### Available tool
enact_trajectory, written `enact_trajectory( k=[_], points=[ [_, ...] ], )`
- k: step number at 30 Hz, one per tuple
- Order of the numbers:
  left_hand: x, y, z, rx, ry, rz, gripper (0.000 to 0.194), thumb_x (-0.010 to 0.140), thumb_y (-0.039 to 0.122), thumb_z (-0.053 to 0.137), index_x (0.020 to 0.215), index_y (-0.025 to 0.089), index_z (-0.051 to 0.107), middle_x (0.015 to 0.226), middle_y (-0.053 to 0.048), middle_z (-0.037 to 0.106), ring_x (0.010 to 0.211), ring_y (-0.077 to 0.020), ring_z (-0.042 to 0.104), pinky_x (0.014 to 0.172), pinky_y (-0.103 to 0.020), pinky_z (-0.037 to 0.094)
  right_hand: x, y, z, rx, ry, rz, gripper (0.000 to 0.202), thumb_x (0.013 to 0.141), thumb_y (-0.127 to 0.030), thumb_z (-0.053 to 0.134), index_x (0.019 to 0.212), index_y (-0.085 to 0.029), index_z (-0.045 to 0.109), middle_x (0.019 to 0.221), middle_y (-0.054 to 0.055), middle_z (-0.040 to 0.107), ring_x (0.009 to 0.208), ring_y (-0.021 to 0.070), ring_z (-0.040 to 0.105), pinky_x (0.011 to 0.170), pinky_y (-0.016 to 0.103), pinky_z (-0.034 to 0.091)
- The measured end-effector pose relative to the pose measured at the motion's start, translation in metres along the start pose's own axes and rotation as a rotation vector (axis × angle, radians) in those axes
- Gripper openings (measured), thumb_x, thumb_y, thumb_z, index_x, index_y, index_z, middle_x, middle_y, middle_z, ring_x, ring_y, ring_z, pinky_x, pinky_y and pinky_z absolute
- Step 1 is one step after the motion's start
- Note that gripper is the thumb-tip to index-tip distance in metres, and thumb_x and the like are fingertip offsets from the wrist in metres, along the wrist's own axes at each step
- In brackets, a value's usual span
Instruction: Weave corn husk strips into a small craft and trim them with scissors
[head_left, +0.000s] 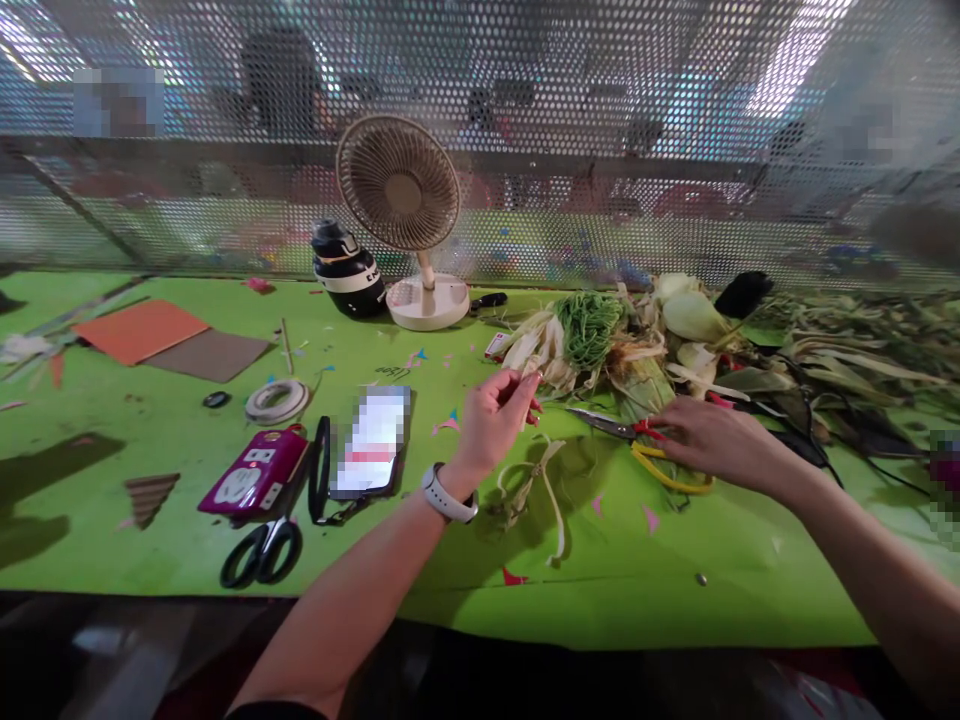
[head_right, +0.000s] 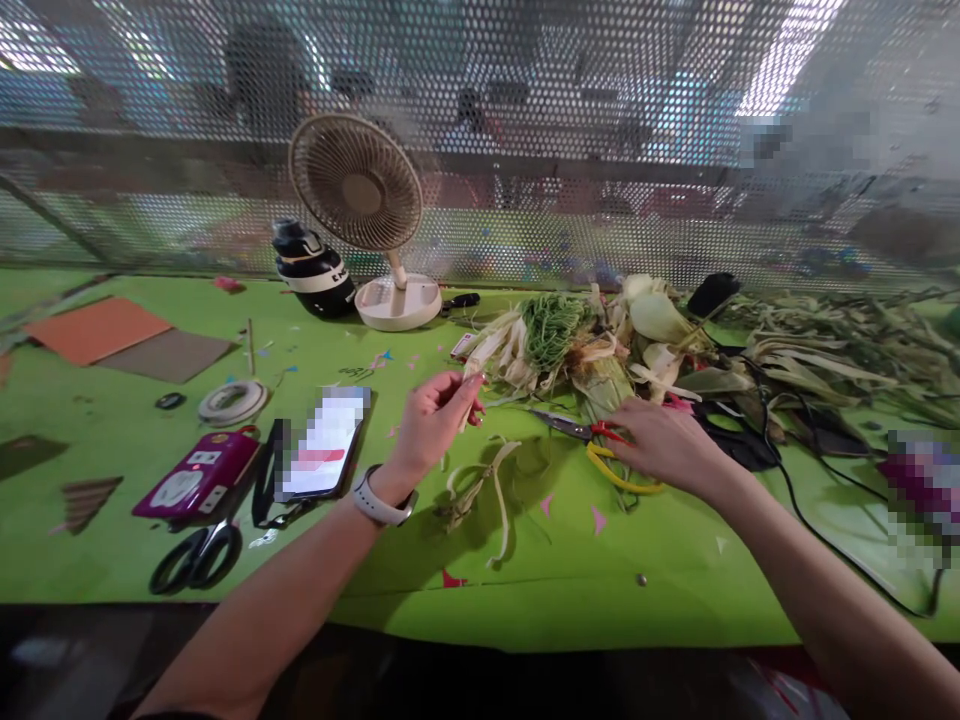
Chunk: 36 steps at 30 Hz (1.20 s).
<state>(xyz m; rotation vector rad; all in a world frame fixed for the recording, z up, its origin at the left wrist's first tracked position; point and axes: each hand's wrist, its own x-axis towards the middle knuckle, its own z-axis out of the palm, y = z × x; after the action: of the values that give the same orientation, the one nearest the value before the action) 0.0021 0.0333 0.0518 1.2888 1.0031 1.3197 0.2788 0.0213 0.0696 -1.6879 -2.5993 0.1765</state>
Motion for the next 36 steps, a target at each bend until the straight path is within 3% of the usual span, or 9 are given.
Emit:
enact_trajectory(
  k=[3, 6, 9, 12, 16, 24, 28, 31, 36],
  points=[
    [-0.005, -0.003, 0.004, 0.021, -0.068, -0.022, 0.028, 0.080, 0.042, 0.063, 0.071, 0.015, 0.059, 0.055, 0.004, 0.058, 0.045, -0.0059, 0.052, 0.045, -0.018, 0.045, 0.023, -0.038, -0.010, 0.314, 0.234, -0.027, 0.033, 0.087, -0.042, 0.050, 0.101, -0.017, 0.067, 0.096, 0.009, 0.069, 0.080, 0.0195, 0.063, 0.072, 0.032, 0.047],
    [-0.007, -0.010, 0.008, 0.014, -0.124, -0.057, 0.031, 0.079, 0.045, 0.063, 0.073, 0.015, 0.058, 0.052, 0.005, 0.056, 0.039, -0.0053, 0.049, 0.039, -0.017, 0.041, 0.055, -0.076, -0.005, 0.705, 0.269, -0.136, 0.033, 0.083, -0.045, 0.059, 0.100, -0.017, 0.066, 0.086, 0.005, 0.069, 0.071, 0.0153, 0.061, 0.064, 0.027, 0.048],
    [-0.007, -0.014, 0.008, -0.006, -0.140, -0.083, 0.034, 0.078, 0.048, 0.063, 0.073, 0.015, 0.058, 0.051, 0.005, 0.055, 0.038, -0.0050, 0.049, 0.038, -0.016, 0.039, 0.078, -0.095, 0.006, 0.868, 0.397, -0.208, 0.029, 0.084, -0.043, 0.058, 0.075, -0.017, 0.068, 0.073, 0.003, 0.064, 0.071, 0.0137, 0.058, 0.065, 0.026, 0.045],
    [-0.006, -0.013, 0.006, -0.008, -0.188, -0.127, 0.034, 0.075, 0.047, 0.067, 0.071, 0.015, 0.058, 0.051, 0.005, 0.056, 0.037, -0.0052, 0.049, 0.038, -0.017, 0.041, 0.086, -0.094, 0.011, 0.943, 0.468, -0.151, 0.030, 0.081, -0.044, 0.062, 0.069, -0.017, 0.068, 0.068, 0.001, 0.060, 0.067, 0.0127, 0.055, 0.063, 0.026, 0.043],
    [-0.009, -0.014, 0.004, 0.074, -0.249, -0.107, 0.033, 0.074, 0.043, 0.069, 0.065, 0.014, 0.056, 0.053, 0.003, 0.057, 0.042, -0.0072, 0.053, 0.042, -0.019, 0.046, 0.084, -0.088, 0.010, 1.136, 0.363, -0.044, 0.032, 0.074, -0.047, 0.068, 0.071, -0.015, 0.068, 0.063, -0.001, 0.059, 0.056, 0.0098, 0.049, 0.053, 0.024, 0.039],
    [-0.002, -0.013, -0.013, 0.528, -0.480, 0.274, 0.038, 0.075, 0.038, 0.068, 0.050, 0.015, 0.052, 0.047, 0.004, 0.050, 0.046, -0.0062, 0.046, 0.046, -0.019, 0.038, 0.082, -0.088, 0.004, 1.245, 0.375, -0.003, 0.030, 0.069, -0.044, 0.073, 0.069, -0.015, 0.067, 0.059, -0.002, 0.058, 0.052, 0.0078, 0.045, 0.049, 0.023, 0.036],
    [0.010, -0.003, -0.030, 0.376, -0.639, 0.025, 0.033, 0.067, 0.031, 0.075, 0.096, 0.017, 0.067, 0.092, -0.006, 0.070, 0.082, -0.0171, 0.064, 0.074, -0.028, 0.050, 0.081, -0.085, 0.005, 1.267, 0.365, -0.051, 0.026, 0.071, -0.041, 0.073, 0.070, -0.015, 0.068, 0.062, -0.001, 0.060, 0.054, 0.0085, 0.049, 0.051, 0.023, 0.039],
    [0.011, -0.003, -0.029, -0.110, -0.529, -0.167, 0.031, 0.079, 0.034, 0.063, 0.107, 0.020, 0.063, 0.102, -0.006, 0.070, 0.095, -0.0203, 0.066, 0.082, -0.035, 0.053, 0.080, -0.088, 0.008, 1.229, 0.359, -0.120, 0.025, 0.071, -0.040, 0.073, 0.071, -0.016, 0.069, 0.066, 0.000, 0.061, 0.059, 0.0104, 0.053, 0.055, 0.025, 0.043],
    [0.002, -0.006, -0.006, -0.274, -0.313, -0.272, 0.023, 0.069, 0.030, 0.076, 0.080, 0.013, 0.064, 0.072, -0.001, 0.068, 0.067, -0.0143, 0.068, 0.069, -0.028, 0.057, 0.079, -0.093, 0.014, 1.205, 0.388, -0.129, 0.022, 0.071, -0.038, 0.073, 0.077, -0.017, 0.071, 0.070, 0.001, 0.061, 0.064, 0.0116, 0.057, 0.057, 0.026, 0.046]
  ],
)
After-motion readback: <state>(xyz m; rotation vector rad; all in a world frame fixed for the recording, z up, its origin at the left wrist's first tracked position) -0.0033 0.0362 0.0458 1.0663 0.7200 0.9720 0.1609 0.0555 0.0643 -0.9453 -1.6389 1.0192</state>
